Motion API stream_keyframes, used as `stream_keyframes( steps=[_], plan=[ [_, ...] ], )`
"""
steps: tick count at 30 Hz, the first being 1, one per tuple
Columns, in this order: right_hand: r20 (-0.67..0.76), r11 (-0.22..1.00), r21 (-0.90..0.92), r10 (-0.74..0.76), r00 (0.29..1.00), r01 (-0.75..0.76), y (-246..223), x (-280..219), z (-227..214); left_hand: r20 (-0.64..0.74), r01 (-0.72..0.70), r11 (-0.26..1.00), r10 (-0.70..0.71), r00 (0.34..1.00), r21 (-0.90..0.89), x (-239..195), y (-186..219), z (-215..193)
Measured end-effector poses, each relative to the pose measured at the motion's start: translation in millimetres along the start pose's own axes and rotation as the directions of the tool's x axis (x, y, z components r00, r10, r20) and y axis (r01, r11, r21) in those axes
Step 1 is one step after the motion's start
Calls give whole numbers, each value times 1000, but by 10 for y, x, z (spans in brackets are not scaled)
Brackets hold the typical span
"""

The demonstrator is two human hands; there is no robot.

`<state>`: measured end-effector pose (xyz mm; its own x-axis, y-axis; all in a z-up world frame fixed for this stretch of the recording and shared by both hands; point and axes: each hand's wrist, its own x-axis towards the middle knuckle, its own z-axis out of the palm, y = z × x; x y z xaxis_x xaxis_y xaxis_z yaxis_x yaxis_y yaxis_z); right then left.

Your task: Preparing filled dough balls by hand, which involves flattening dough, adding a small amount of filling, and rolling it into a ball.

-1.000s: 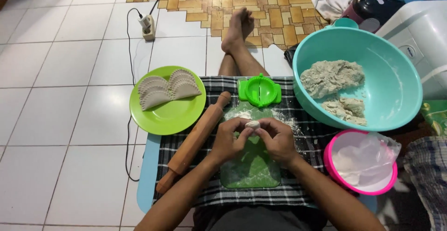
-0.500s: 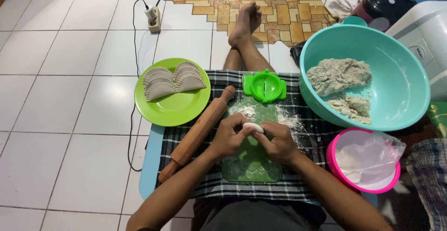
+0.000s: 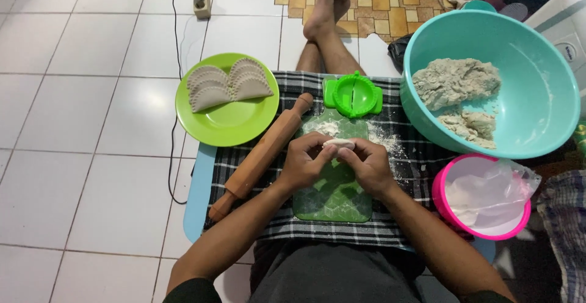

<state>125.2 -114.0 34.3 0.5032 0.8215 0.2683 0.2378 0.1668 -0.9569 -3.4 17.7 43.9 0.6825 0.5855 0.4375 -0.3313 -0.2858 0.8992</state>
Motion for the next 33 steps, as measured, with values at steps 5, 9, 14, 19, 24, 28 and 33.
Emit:
stream_keyframes(
  steps=[5, 9, 14, 19, 24, 28, 33],
  plan=[
    [1, 973, -199, -121, 993, 119, 53, 7, -43, 15, 37, 999, -36, 999, -20, -48, 24, 7],
    [-59, 999, -39, -14, 998, 12, 29, -15, 0, -7, 51, 999, -51, 999, -1, -63, -51, 1],
    [-22, 999, -32, -25, 999, 24, 138, -3, -53, 20, 84, 996, -83, 996, -30, -99, -100, 16],
    [49, 998, -40, -50, 998, 52, 121, -18, -40, 28, 58, 998, -58, 998, -16, -101, -112, 7],
    [56, 998, -1, -64, 996, 64, 92, 9, -34, 20, 50, 999, -50, 999, -12, -82, 24, 10],
    [53, 987, -90, -126, 991, 130, 201, 16, -73, 16, 124, 992, -123, 992, -26, -102, -5, 42],
    [-8, 997, -25, -76, 997, 76, -28, 10, 39, -26, 141, 990, -141, 990, -25, -119, -91, 22]
  ],
)
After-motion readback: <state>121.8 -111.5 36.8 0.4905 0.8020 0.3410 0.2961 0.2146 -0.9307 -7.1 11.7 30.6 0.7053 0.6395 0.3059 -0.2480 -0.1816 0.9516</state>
